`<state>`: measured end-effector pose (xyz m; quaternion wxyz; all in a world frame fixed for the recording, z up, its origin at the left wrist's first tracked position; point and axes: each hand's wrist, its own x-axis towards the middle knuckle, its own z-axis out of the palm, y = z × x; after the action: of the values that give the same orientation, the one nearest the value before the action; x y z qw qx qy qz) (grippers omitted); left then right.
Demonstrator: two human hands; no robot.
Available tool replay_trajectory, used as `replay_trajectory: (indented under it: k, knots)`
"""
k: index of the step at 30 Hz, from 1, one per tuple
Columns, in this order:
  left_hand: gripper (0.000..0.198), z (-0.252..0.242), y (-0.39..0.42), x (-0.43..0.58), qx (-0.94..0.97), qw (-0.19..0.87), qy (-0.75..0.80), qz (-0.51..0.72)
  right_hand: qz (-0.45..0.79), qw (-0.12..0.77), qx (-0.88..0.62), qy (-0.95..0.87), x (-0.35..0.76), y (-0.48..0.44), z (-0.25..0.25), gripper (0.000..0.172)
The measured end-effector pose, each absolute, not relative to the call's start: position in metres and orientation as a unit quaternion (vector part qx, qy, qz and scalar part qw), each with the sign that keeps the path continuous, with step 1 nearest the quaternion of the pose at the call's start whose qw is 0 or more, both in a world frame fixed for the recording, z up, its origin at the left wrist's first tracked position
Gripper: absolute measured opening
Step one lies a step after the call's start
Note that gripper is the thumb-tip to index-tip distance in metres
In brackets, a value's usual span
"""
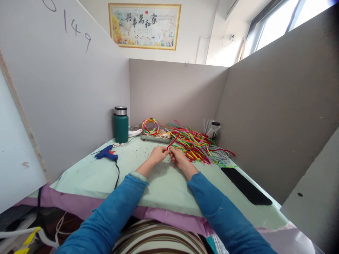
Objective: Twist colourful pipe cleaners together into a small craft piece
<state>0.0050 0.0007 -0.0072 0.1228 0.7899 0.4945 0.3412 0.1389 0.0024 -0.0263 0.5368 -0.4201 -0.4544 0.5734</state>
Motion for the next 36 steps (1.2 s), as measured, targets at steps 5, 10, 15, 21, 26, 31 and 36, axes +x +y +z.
replay_trajectory:
  k: [5,10,15,21,26,31,36]
  knots:
    - [0.035,-0.0078,0.0019,0.0042,0.787,0.116,0.498,0.346,0.574,0.536,-0.419,-0.456,0.1385,0.0011,-0.0258,0.025]
    - [0.035,-0.0071,0.0028,0.0045,0.779,0.112,0.516,0.338,0.569,0.536,-0.421,-0.461,0.1381,0.0002,-0.025,0.026]
    - [0.035,-0.0079,0.0042,0.0048,0.775,0.115,0.52,0.341,0.564,0.543,-0.417,-0.463,0.1374,0.0003,-0.0251,0.028]
    - [0.035,-0.0062,0.0012,0.0048,0.775,0.106,0.522,0.34,0.559,0.546,-0.418,-0.464,0.1367,-0.0001,-0.0245,0.026]
    - [0.031,-0.0059,0.0,0.0053,0.772,0.115,0.517,0.351,0.561,0.545,-0.418,-0.463,0.1369,-0.0005,-0.024,0.025]
    - [0.025,-0.0075,-0.0005,0.0066,0.734,0.165,0.531,0.389,0.559,0.546,-0.42,-0.461,0.1368,-0.0013,-0.0237,0.026]
    - [0.019,-0.008,-0.0012,0.0067,0.727,0.167,0.529,0.405,0.561,0.546,-0.417,-0.463,0.1369,0.0,-0.0248,0.025]
